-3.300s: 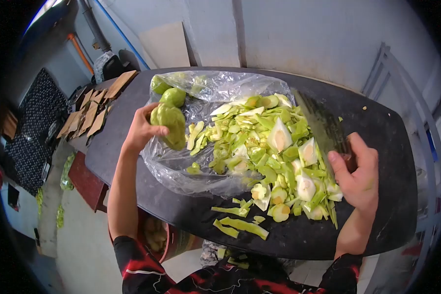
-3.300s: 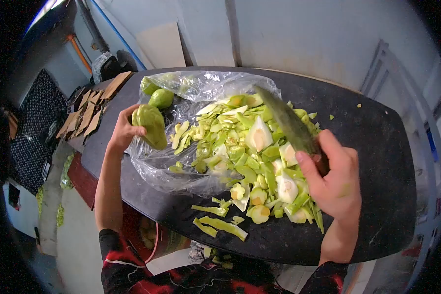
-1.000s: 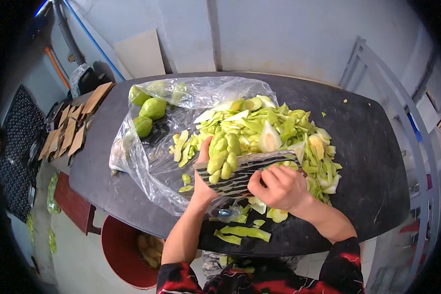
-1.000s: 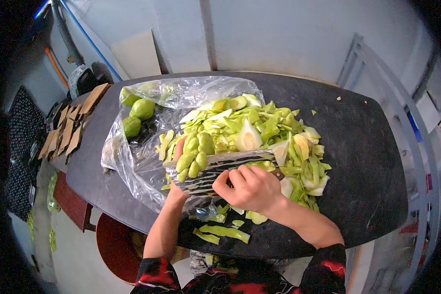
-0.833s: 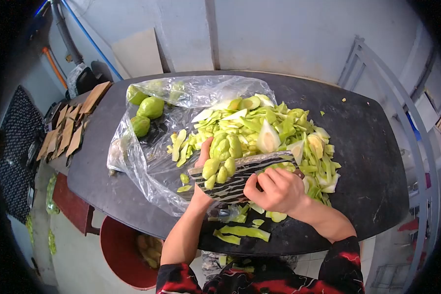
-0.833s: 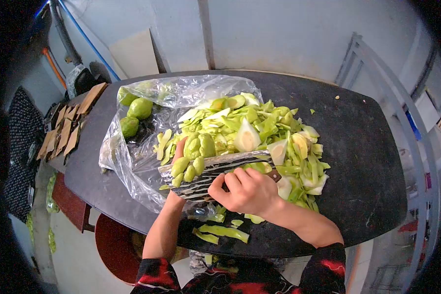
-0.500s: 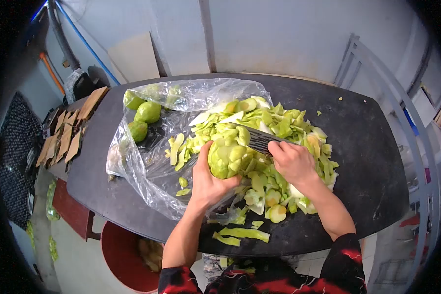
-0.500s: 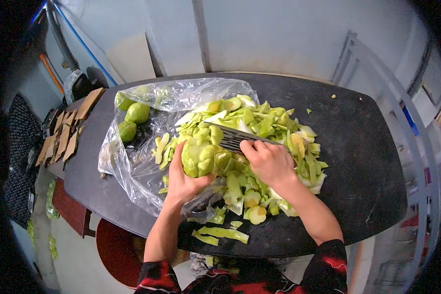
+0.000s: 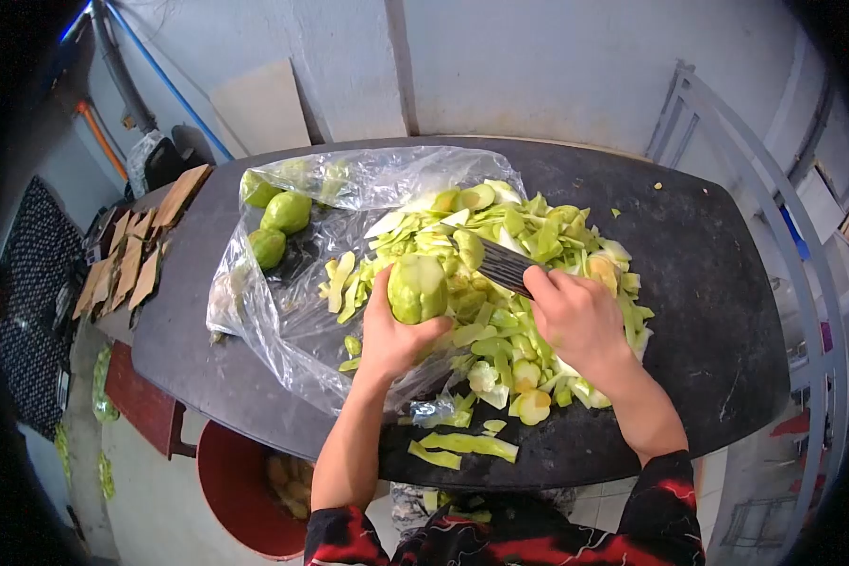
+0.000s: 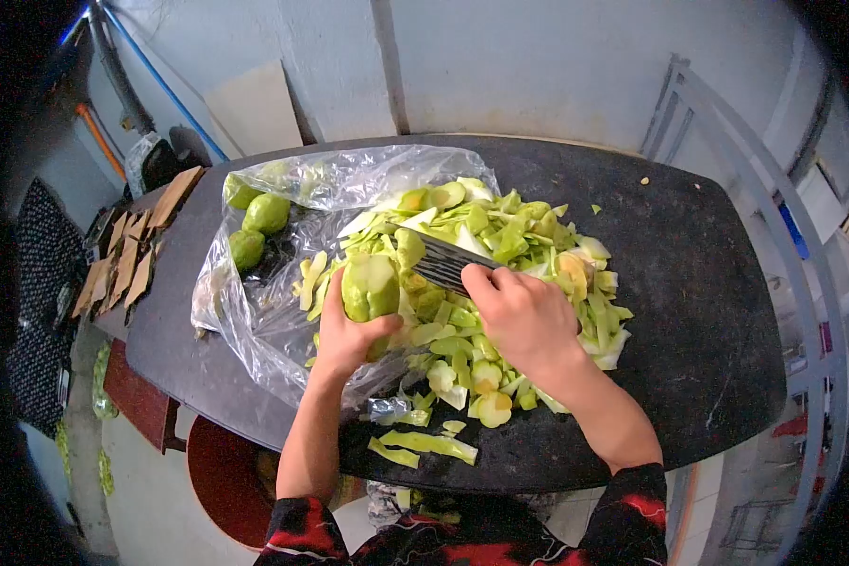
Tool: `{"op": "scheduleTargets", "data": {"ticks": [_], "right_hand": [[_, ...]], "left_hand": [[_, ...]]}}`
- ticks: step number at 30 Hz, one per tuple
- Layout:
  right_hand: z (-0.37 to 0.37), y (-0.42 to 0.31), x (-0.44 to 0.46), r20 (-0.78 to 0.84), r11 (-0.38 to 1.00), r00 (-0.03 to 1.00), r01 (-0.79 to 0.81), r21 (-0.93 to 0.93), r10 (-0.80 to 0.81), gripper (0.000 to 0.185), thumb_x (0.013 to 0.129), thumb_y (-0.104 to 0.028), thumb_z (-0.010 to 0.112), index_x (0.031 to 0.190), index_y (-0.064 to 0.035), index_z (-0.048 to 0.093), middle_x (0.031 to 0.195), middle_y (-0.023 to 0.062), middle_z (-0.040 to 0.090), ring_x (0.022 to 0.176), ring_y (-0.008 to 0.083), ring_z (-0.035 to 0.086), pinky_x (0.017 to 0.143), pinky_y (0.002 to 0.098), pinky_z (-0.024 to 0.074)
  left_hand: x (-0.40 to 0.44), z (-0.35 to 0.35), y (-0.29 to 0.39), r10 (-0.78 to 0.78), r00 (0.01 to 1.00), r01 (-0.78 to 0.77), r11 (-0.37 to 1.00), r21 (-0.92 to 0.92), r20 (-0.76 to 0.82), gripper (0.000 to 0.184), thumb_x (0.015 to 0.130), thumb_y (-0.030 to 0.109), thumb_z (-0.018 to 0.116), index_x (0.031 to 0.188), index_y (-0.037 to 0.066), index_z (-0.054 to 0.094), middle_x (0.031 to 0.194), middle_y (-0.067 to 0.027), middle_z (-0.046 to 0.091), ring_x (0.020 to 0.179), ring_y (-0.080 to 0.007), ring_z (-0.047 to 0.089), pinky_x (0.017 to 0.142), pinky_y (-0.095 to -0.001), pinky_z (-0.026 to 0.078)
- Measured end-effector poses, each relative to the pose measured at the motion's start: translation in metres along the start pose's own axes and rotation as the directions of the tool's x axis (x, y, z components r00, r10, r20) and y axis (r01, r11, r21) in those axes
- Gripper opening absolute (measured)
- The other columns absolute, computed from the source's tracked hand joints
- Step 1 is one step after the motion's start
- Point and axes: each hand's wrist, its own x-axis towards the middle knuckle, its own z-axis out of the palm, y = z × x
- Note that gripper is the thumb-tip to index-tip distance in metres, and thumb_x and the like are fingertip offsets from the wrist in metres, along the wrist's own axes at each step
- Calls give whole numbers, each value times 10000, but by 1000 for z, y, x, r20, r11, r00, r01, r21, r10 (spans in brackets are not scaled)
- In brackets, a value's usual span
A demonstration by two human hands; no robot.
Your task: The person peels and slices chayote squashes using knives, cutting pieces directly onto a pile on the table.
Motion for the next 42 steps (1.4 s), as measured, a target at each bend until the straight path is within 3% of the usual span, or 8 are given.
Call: {"op": "scheduleTargets", "data": {"ticks": [7, 10, 12, 15, 20, 22, 26, 42], "right_hand": [[-14, -3, 1, -85, 981, 996, 47, 189, -31, 134, 840, -70, 618, 920, -82, 511, 684, 101, 596, 637, 314, 664, 531, 420, 537], [-16, -8, -4, 182, 985, 973, -159, 66, 144, 131, 857, -79, 614, 943, -70, 516, 697, 125, 616, 646, 345, 662, 542, 444, 530], [-21, -6, 0, 167, 983, 976, -155, 96, 138, 143, 864, -81, 610, 973, -60, 519, 714, 137, 632, 652, 367, 660, 553, 461, 529], [-16, -6, 1, 72, 985, 993, -99, 142, 90, 131, 863, -88, 614, 966, -74, 534, 710, 123, 623, 636, 349, 657, 547, 440, 533], [-7, -5, 1, 9, 990, 999, 34, 136, -35, 119, 818, -75, 636, 902, -91, 552, 689, 91, 599, 611, 295, 659, 524, 401, 528], [-6, -11, -1, -31, 977, 988, 154, 149, -151, 118, 778, -61, 644, 846, -99, 555, 664, 68, 567, 585, 260, 652, 518, 375, 527], [0, -14, -2, -183, 950, 942, 300, 82, -282, 83, 754, -105, 614, 826, -102, 573, 616, 11, 503, 550, 179, 610, 484, 306, 497], [-9, -18, -3, -177, 921, 905, 390, -13, -386, 96, 751, -131, 617, 841, -111, 594, 628, -8, 495, 528, 133, 569, 460, 268, 487]], "left_hand": [[1, -2, -15, -113, 989, 145, 725, -673, 91, 673, 859, 266, 725, 1412, 54, 407, 1310, -118, 558, 1181, -227, 564, 990, -387, 472], [5, -3, 12, -117, 985, -36, 574, -818, -126, 745, 934, 664, 427, 1455, 131, 420, 1389, -109, 538, 1183, -296, 596, 1004, -538, 470], [4, -18, -5, -154, 918, 393, 234, -890, 365, 715, 902, 602, 506, 1448, 148, 424, 1283, -171, 594, 1109, -340, 630, 941, -556, 509], [6, -15, -7, -129, 943, 329, 497, -803, 307, 725, 793, 342, 663, 1402, 37, 413, 1220, -226, 593, 1012, -374, 658, 798, -502, 586], [11, -21, -22, -14, 953, 229, 690, -687, 303, 800, 714, 359, 724, 1349, -41, 448, 1182, -167, 617, 1026, -302, 655, 858, -464, 562], [12, -20, -27, 158, 981, -129, 965, -230, 110, 823, 624, 369, 806, 1276, -46, 521, 1143, -121, 635, 1023, -217, 632, 926, -355, 499], [4, -16, -7, 375, 924, -382, 908, 171, 75, 873, 503, 222, 837, 1259, -95, 539, 1075, -169, 683, 992, -235, 670, 927, -333, 498], [-10, -7, -1, 465, 880, -475, 862, 174, 98, 980, 443, 219, 910, 1294, -84, 529, 1196, -158, 648, 1062, -226, 643, 998, -359, 470]]}}
